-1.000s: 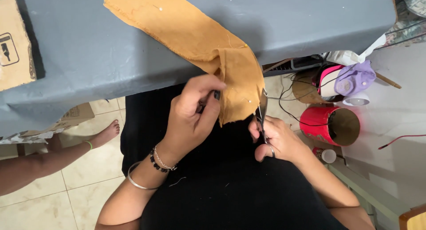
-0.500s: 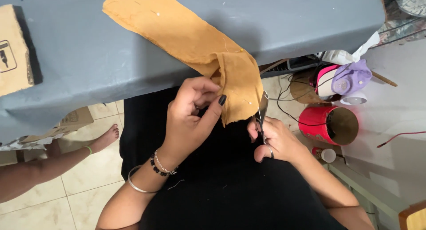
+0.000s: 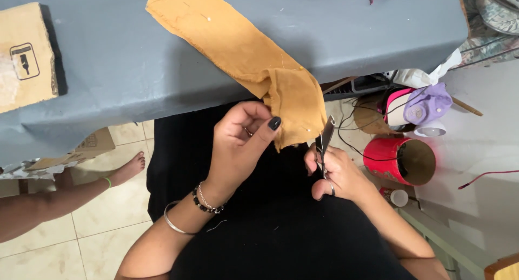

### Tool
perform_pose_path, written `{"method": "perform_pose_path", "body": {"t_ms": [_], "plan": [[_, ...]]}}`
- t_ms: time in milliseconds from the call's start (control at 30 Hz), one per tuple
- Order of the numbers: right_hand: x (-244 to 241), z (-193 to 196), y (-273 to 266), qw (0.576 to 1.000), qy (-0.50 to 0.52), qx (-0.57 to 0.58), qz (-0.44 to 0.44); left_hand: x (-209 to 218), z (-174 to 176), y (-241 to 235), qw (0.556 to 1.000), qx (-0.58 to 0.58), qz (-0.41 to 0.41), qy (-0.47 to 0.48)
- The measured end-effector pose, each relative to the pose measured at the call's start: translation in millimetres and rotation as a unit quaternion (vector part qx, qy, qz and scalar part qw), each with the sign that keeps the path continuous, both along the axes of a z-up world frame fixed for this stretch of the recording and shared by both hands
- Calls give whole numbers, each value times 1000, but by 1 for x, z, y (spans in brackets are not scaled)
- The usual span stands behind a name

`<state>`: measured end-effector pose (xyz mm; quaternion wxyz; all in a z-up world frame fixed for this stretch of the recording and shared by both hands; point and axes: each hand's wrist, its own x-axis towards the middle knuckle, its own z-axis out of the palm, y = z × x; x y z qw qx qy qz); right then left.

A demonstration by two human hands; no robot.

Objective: Using scissors to cut out specific patterned shapes from a piece of tan fabric on a workspace.

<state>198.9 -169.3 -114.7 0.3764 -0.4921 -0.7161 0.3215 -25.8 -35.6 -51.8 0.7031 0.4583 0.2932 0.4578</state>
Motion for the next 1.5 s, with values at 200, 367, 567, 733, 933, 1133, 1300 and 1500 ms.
{"method": "perform_pose_path", "body": {"t_ms": [200,367,567,733,933,1133,1300,1500], "plan": [[3,32,6,997,-28,-47,48,-4,2,0,999,33,20,7],[85,82,-42,961,-115,-231,100,-11,17,-7,997,63,-4,46],[84,77,-51,972,135,-186,-57,-13,9,-17,972,176,-23,155],[-13,27,41,956,244,39,-156,-15,-10,-18,960,262,8,101],[-41,28,65,927,328,21,-180,-30,-8,-18,972,217,-19,92],[-58,44,61,918,330,39,-215,-24,2,-17,985,164,-25,50],[-68,53,61,921,317,74,-214,-12,12,-21,997,72,25,31],[-66,49,64,924,289,95,-232,-13,5,-20,997,-2,61,41]]}}
